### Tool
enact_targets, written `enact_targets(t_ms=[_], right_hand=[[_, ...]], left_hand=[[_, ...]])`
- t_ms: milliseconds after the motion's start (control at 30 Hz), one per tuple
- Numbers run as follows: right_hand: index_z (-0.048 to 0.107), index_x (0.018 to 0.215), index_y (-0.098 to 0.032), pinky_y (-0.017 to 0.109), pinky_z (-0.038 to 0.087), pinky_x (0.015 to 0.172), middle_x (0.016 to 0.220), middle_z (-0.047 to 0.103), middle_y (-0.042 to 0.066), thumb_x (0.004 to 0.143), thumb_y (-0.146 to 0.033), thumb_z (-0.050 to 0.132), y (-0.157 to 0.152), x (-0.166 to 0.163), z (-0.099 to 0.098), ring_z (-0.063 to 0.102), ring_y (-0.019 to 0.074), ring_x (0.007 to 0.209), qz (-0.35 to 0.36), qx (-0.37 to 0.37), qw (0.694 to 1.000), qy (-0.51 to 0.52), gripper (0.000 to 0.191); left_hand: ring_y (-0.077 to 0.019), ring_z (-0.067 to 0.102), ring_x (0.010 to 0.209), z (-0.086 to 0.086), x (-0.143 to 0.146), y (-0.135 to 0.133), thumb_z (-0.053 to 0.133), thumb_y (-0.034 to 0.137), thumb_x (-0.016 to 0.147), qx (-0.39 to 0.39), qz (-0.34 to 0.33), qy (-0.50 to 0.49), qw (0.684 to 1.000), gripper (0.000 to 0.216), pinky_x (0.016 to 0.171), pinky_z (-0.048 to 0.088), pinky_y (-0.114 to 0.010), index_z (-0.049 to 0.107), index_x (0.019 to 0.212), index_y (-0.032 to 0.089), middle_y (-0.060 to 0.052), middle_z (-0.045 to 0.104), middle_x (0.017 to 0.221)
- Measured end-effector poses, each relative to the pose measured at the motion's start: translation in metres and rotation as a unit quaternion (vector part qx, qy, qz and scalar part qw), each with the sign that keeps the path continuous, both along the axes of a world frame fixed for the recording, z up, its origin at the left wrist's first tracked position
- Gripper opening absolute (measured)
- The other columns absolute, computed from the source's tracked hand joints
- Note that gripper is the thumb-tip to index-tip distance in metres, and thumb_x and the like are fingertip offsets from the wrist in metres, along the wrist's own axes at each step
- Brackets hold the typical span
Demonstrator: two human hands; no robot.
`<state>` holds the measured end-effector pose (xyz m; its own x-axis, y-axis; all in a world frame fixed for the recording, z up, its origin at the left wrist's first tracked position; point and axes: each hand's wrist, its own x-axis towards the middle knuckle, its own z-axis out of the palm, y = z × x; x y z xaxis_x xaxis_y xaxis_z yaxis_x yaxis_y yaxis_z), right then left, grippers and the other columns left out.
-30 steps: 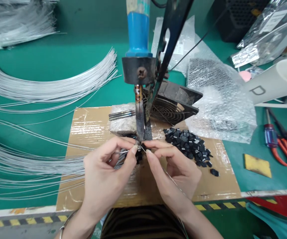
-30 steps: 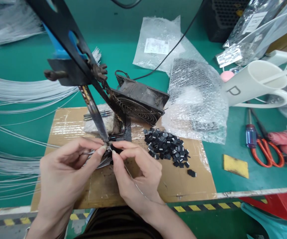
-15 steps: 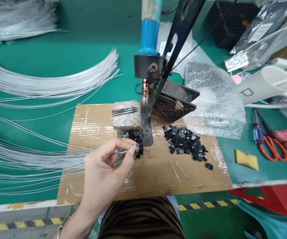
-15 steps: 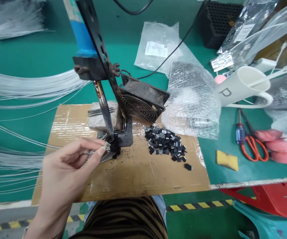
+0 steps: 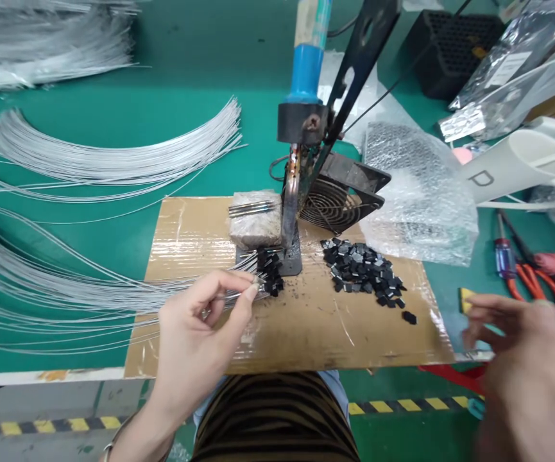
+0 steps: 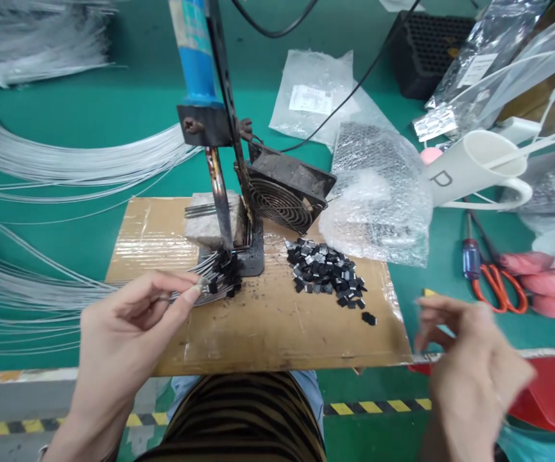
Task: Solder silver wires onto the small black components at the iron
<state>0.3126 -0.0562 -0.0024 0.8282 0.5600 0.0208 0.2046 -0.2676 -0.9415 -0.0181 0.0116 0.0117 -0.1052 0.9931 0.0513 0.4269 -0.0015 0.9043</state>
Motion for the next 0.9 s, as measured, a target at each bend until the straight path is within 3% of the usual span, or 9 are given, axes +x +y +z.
enact_targets(t_ms=[67,133,200,267,367,500,667,800,900], right_hand=[[0.08,0.08,-0.026,0.037,0.042,0.047,0.075,0.066,0.005,0.105,-0.043,0.053,0.015,-0.01,-0.023,0.055,0.0124,0.05,0.061,-0.036,0.997,0.026,0.04],[0.078,0.083,-0.018,0.033,0.048,0.049,0.075,0.068,0.005,0.103,-0.055,0.054,0.026,-0.025,-0.037,0.061,0.0142,0.053,0.097,-0.034,0.994,0.03,0.047],[0.076,0.087,-0.016,0.03,0.052,0.05,0.072,0.067,0.003,0.102,-0.06,0.055,0.034,-0.043,-0.042,0.062,0.0146,0.055,0.138,-0.009,0.989,0.06,0.051],[0.076,0.089,-0.015,0.03,0.055,0.053,0.074,0.069,0.004,0.103,-0.061,0.054,0.039,-0.06,-0.041,0.065,0.0156,0.058,0.161,0.001,0.984,0.073,0.053],[0.075,0.088,-0.014,0.029,0.053,0.051,0.075,0.07,0.004,0.104,-0.059,0.052,0.044,-0.078,-0.039,0.065,0.0155,0.057,0.194,0.036,0.975,0.103,0.052],[0.074,0.085,-0.015,0.029,0.046,0.047,0.075,0.069,0.004,0.105,-0.052,0.053,0.045,-0.079,-0.039,0.06,0.0143,0.053,0.172,0.078,0.978,0.094,0.047],[0.072,0.081,-0.015,0.033,0.044,0.048,0.073,0.068,0.005,0.103,-0.049,0.056,0.043,-0.069,-0.042,0.059,0.0172,0.054,0.126,0.114,0.982,0.077,0.043],[0.072,0.08,-0.016,0.034,0.043,0.048,0.074,0.067,0.005,0.102,-0.046,0.058,0.043,-0.069,-0.044,0.058,0.0183,0.055,0.119,0.133,0.98,0.087,0.04],[0.073,0.08,-0.016,0.034,0.043,0.048,0.076,0.067,0.005,0.101,-0.044,0.06,0.045,-0.07,-0.044,0.059,0.0185,0.058,0.124,0.135,0.978,0.096,0.037]], left_hand=[[-0.0089,0.05,0.056,-0.006,-0.003,0.001,0.075,0.019,0.089,0.032,0.018,0.05,0.998,0.008,0.053,0.04,-0.025,0.074,0.084,0.024,0.001,0.079,0.092],[-0.0089,0.047,0.054,-0.013,-0.005,0.004,0.075,0.018,0.09,0.088,0.033,0.116,0.989,0.006,0.058,0.043,-0.027,0.074,0.088,0.024,0.001,0.079,0.092],[-0.0113,0.056,0.058,-0.021,-0.007,0.007,0.075,0.015,0.089,0.152,0.032,0.175,0.972,0.009,0.065,0.049,-0.029,0.074,0.092,0.023,-0.001,0.079,0.092],[-0.0172,0.07,0.075,-0.028,-0.008,0.011,0.073,0.009,0.089,0.215,0.013,0.212,0.953,0.015,0.076,0.055,-0.033,0.074,0.095,0.023,-0.004,0.08,0.095],[-0.0234,0.076,0.095,-0.038,-0.006,0.015,0.072,0.005,0.087,0.263,-0.018,0.24,0.934,0.02,0.09,0.058,-0.038,0.075,0.097,0.022,-0.008,0.081,0.102],[-0.025,0.075,0.094,-0.043,-0.002,0.014,0.072,0.008,0.089,0.255,-0.018,0.271,0.928,0.018,0.089,0.059,-0.042,0.078,0.098,0.022,-0.012,0.079,0.111],[-0.0248,0.074,0.095,-0.028,-0.018,0.02,0.073,0.014,0.09,0.245,-0.013,0.278,0.929,0.015,0.091,0.057,-0.043,0.078,0.1,0.024,-0.008,0.079,0.107],[-0.0301,0.068,0.11,-0.018,-0.053,0.067,0.069,0.031,0.096,0.163,0.022,0.34,0.926,0.019,0.101,0.051,-0.046,0.077,0.109,0.02,-0.011,0.074,0.113],[-0.0344,0.064,0.11,-0.025,-0.075,0.119,0.072,0.034,0.091,0.122,0.007,0.369,0.921,0.029,0.098,0.05,-0.048,0.077,0.112,0.014,-0.016,0.068,0.112]])
